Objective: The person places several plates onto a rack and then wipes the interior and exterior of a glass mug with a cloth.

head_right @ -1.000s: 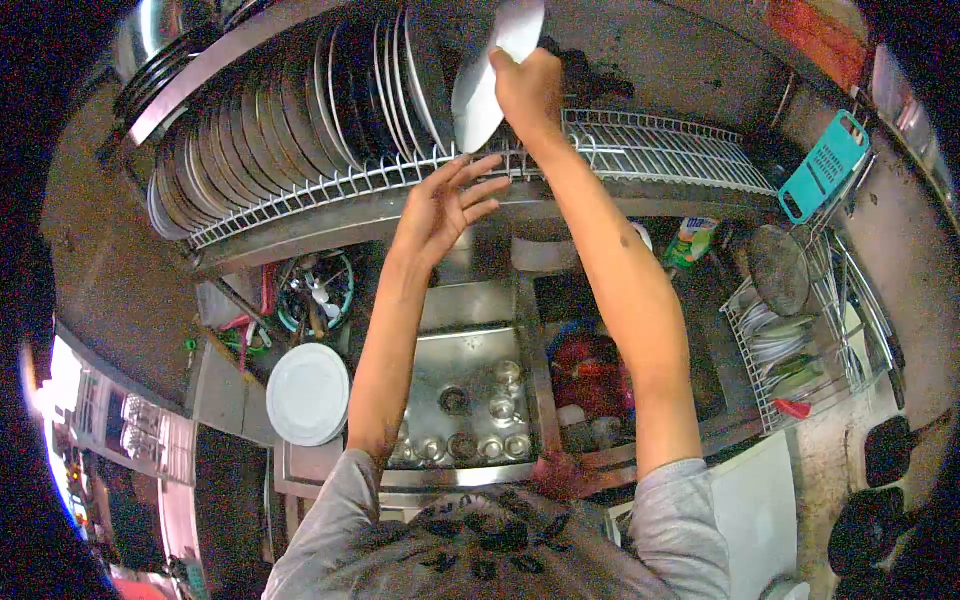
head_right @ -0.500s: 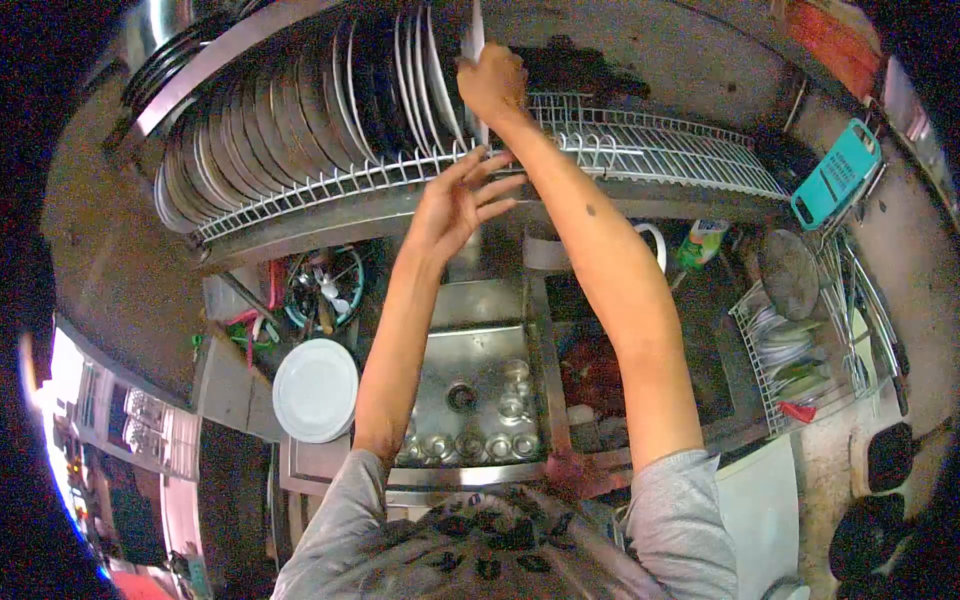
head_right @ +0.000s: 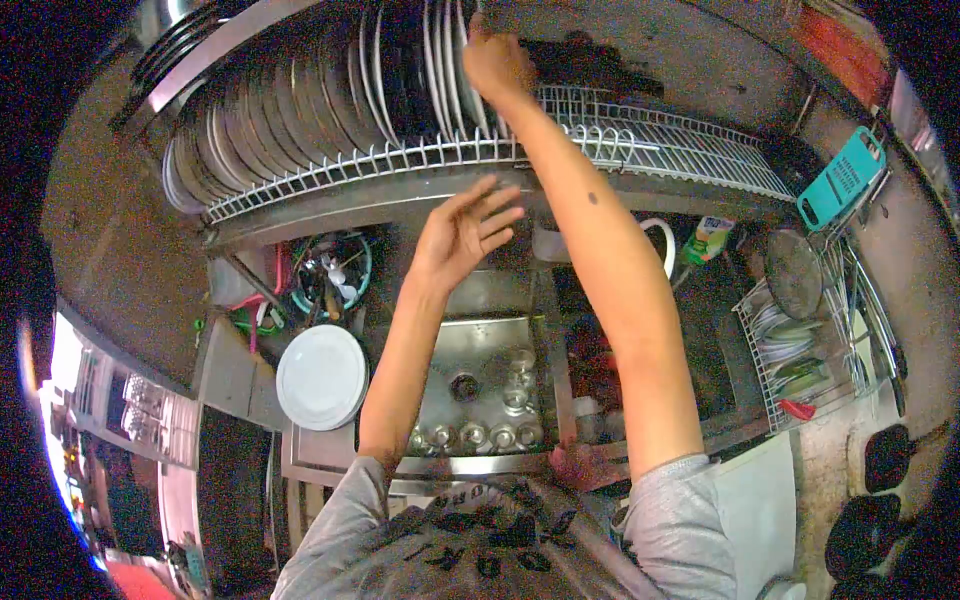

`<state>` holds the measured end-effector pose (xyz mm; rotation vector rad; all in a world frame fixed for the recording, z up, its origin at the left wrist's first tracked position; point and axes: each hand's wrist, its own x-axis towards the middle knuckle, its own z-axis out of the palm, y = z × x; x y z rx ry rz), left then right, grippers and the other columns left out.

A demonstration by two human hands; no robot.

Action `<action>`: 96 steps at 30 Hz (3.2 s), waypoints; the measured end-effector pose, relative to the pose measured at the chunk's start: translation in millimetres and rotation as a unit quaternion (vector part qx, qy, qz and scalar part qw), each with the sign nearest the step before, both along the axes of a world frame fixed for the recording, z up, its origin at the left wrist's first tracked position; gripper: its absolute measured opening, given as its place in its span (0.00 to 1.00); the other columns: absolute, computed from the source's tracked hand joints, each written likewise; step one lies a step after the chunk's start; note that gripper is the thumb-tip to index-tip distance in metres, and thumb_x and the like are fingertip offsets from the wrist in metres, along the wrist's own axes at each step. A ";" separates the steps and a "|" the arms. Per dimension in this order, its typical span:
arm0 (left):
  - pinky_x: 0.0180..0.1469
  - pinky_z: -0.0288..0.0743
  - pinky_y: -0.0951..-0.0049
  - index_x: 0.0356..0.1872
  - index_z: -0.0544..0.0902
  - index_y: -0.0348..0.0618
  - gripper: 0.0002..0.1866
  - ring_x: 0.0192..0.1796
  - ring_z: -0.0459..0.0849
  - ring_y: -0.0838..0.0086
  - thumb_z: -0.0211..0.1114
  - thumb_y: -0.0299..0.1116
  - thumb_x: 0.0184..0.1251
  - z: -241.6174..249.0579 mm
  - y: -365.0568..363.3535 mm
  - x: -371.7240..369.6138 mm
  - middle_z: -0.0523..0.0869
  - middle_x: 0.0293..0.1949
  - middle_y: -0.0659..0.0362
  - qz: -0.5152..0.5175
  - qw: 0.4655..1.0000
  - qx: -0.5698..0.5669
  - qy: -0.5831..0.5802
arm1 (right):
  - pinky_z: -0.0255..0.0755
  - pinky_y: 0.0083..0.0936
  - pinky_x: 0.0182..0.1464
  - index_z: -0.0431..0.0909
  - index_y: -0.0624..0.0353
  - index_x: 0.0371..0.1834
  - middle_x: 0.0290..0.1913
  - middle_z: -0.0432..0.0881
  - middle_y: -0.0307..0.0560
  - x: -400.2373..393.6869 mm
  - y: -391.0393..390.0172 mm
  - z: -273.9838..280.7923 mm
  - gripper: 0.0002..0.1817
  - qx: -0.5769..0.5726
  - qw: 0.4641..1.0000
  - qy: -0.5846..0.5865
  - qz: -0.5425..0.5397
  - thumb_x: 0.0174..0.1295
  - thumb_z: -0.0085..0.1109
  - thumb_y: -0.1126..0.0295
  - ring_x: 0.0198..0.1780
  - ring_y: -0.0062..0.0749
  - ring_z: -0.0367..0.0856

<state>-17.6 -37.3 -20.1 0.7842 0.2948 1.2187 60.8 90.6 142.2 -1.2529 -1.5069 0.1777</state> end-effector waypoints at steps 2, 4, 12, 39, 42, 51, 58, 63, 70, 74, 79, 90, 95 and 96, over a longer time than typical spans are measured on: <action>0.49 0.81 0.64 0.69 0.60 0.39 0.28 0.53 0.82 0.56 0.51 0.40 0.72 -14.4 -15.5 -14.7 0.73 0.61 0.43 0.010 1.000 -0.006 0.020 | 0.63 0.42 0.62 0.74 0.70 0.53 0.57 0.75 0.67 13.8 -24.8 11.6 0.36 -0.072 0.995 0.031 0.070 0.68 0.38 0.42 0.61 0.57 0.71; 0.51 0.77 0.65 0.67 0.65 0.39 0.27 0.52 0.82 0.61 0.51 0.42 0.72 -23.4 -39.8 -30.0 0.77 0.59 0.47 0.035 0.996 -0.029 0.072 | 0.58 0.38 0.66 0.71 0.74 0.59 0.63 0.69 0.68 15.7 -26.0 7.5 0.44 -0.079 0.981 0.099 0.148 0.67 0.36 0.36 0.69 0.51 0.64; 0.40 0.78 0.71 0.56 0.73 0.37 0.20 0.44 0.84 0.67 0.52 0.42 0.72 -136.8 -156.4 -147.0 0.82 0.50 0.52 0.204 0.939 -0.176 0.212 | 0.70 0.42 0.52 0.79 0.60 0.41 0.44 0.82 0.56 -17.8 -124.7 -83.5 0.12 0.404 0.913 -0.020 0.057 0.60 0.58 0.64 0.46 0.53 0.79; 0.27 0.70 0.81 0.55 0.67 0.37 0.18 0.27 0.77 0.80 0.60 0.32 0.69 -308.1 -292.0 -327.2 0.79 0.34 0.60 0.505 0.738 -0.313 0.321 | 0.62 0.54 0.64 0.72 0.64 0.60 0.63 0.72 0.55 -268.7 -317.0 -482.7 0.22 0.093 0.790 -0.485 0.362 0.62 0.49 0.71 0.66 0.51 0.68; 0.27 0.70 0.82 0.53 0.68 0.36 0.17 0.27 0.77 0.80 0.60 0.33 0.69 -310.4 -290.9 -331.2 0.79 0.33 0.60 0.520 0.748 -0.285 0.298 | 0.61 0.54 0.65 0.72 0.64 0.60 0.63 0.72 0.54 -262.7 -316.9 -472.1 0.22 0.084 0.793 -0.479 0.367 0.62 0.49 0.70 0.67 0.49 0.67; 0.18 0.69 0.79 0.45 0.75 0.34 0.14 0.17 0.76 0.75 0.60 0.36 0.69 -267.3 -271.2 -334.2 0.80 0.25 0.58 0.478 0.782 -0.339 0.211 | 0.58 0.53 0.67 0.73 0.61 0.60 0.65 0.72 0.50 -260.9 -311.6 -454.3 0.23 0.113 0.791 -0.455 0.393 0.61 0.50 0.69 0.65 0.40 0.71; 0.24 0.78 0.77 0.53 0.73 0.33 0.16 0.28 0.83 0.74 0.61 0.30 0.68 -291.4 -268.6 -348.1 0.83 0.39 0.53 0.469 0.817 -0.274 0.193 | 0.60 0.51 0.66 0.72 0.61 0.60 0.64 0.72 0.51 -262.3 -307.9 -438.7 0.23 0.109 0.816 -0.403 0.400 0.60 0.50 0.70 0.64 0.41 0.71; 0.28 0.82 0.78 0.57 0.70 0.33 0.20 0.33 0.85 0.74 0.61 0.29 0.68 -267.6 -266.9 -335.8 0.84 0.43 0.51 0.484 0.819 -0.262 0.166 | 0.63 0.46 0.65 0.71 0.59 0.62 0.64 0.71 0.49 -266.0 -300.7 -440.3 0.24 0.112 0.846 -0.402 0.332 0.61 0.51 0.69 0.65 0.41 0.69; 0.27 0.80 0.78 0.53 0.75 0.28 0.16 0.26 0.85 0.72 0.59 0.26 0.67 -165.9 -271.2 -288.7 0.86 0.32 0.51 0.503 0.771 -0.186 0.343 | 0.66 0.40 0.65 0.70 0.61 0.63 0.65 0.70 0.52 -221.0 -309.5 -390.2 0.26 0.101 0.860 -0.334 0.372 0.58 0.52 0.73 0.67 0.42 0.68; 0.35 0.78 0.75 0.58 0.72 0.30 0.23 0.33 0.86 0.70 0.51 0.41 0.74 -165.4 -264.6 -247.4 0.85 0.39 0.50 0.491 0.819 -0.050 0.291 | 0.64 0.44 0.67 0.69 0.64 0.64 0.66 0.68 0.58 -164.6 -311.0 -351.6 0.32 0.030 0.896 -0.177 0.405 0.50 0.51 0.84 0.67 0.48 0.68; 0.55 0.73 0.61 0.70 0.59 0.37 0.37 0.60 0.75 0.61 0.39 0.59 0.74 -174.3 -201.6 -156.1 0.71 0.64 0.49 0.266 0.903 -0.196 0.276 | 0.80 0.33 0.48 0.72 0.65 0.59 0.52 0.80 0.61 -80.2 -329.1 -303.4 0.22 0.008 0.955 0.010 0.295 0.59 0.54 0.81 0.52 0.45 0.83; 0.44 0.78 0.73 0.72 0.54 0.37 0.31 0.45 0.83 0.73 0.52 0.35 0.74 -60.1 -97.4 28.1 0.76 0.58 0.55 -0.005 0.998 -0.002 0.062 | 0.69 0.31 0.56 0.67 0.77 0.58 0.55 0.76 0.56 100.1 -293.6 -170.9 0.23 0.148 0.925 0.349 0.025 0.61 0.57 0.78 0.54 0.35 0.75; 0.43 0.79 0.74 0.72 0.55 0.38 0.29 0.45 0.84 0.73 0.50 0.31 0.74 2.6 -42.4 60.9 0.78 0.56 0.55 0.022 0.995 0.085 0.036 | 0.69 0.29 0.58 0.67 0.74 0.60 0.56 0.76 0.54 139.9 -217.3 -93.8 0.22 0.191 0.860 0.448 0.152 0.64 0.58 0.75 0.56 0.33 0.76; 0.43 0.79 0.75 0.72 0.55 0.38 0.29 0.45 0.83 0.73 0.50 0.31 0.73 10.1 -32.4 64.2 0.78 0.56 0.55 0.031 0.995 0.092 0.025 | 0.69 0.28 0.58 0.68 0.74 0.59 0.55 0.76 0.54 146.7 -201.3 -87.0 0.22 0.191 0.858 0.447 0.166 0.64 0.57 0.75 0.55 0.33 0.76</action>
